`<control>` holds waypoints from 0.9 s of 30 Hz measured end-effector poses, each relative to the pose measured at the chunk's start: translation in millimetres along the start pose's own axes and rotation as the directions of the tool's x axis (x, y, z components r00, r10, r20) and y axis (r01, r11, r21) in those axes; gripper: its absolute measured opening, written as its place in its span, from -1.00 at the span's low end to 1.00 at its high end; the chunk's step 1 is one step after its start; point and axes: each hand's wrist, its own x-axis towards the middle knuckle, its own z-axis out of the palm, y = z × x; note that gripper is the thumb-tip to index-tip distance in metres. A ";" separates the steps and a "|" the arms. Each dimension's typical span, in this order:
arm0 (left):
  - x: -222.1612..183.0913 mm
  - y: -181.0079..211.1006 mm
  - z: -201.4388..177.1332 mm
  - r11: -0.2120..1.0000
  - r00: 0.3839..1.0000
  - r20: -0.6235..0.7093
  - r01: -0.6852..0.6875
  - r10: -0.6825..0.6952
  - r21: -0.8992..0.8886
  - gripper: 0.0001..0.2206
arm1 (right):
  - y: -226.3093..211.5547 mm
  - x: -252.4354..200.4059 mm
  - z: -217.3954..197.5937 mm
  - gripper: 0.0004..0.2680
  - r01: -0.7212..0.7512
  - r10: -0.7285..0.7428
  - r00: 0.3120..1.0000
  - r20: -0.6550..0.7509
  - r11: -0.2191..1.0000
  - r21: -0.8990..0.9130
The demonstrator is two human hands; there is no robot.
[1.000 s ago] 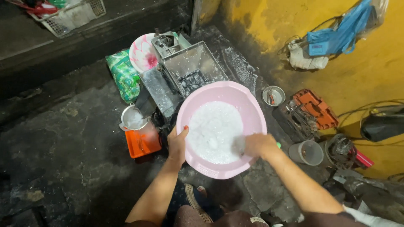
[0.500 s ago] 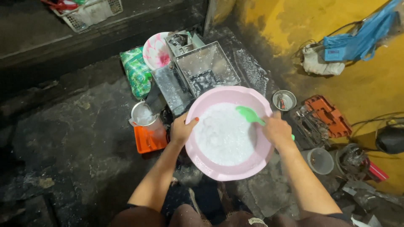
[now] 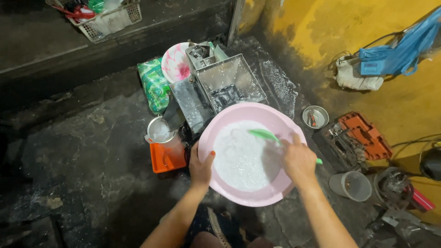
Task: The person is using a machine to grate coconut, then mixing the grated coconut with water in a bowl to extract milk.
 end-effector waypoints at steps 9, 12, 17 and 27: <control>32.8 31.5 5.2 0.985 0.988 0.149 0.060 -0.035 -0.164 -0.37 | -22.7 55.8 27.5 -0.83 0.330 -0.317 0.914 0.252 0.944 -0.010; 39.7 32.9 7.7 0.991 0.985 0.163 0.081 -0.063 -0.110 -0.45 | -3.4 80.0 24.4 -0.79 0.303 -0.270 0.901 0.340 0.952 -0.047; 48.7 8.1 15.6 0.979 0.976 0.157 0.170 -0.152 -0.109 -0.63 | -15.3 115.7 59.5 -0.82 0.265 -0.245 0.949 0.201 0.961 -0.080; 38.0 11.7 9.6 0.986 0.987 0.052 0.146 -0.150 0.087 -0.59 | 16.6 69.3 -1.7 -0.81 0.269 -0.195 0.927 0.319 0.940 -0.208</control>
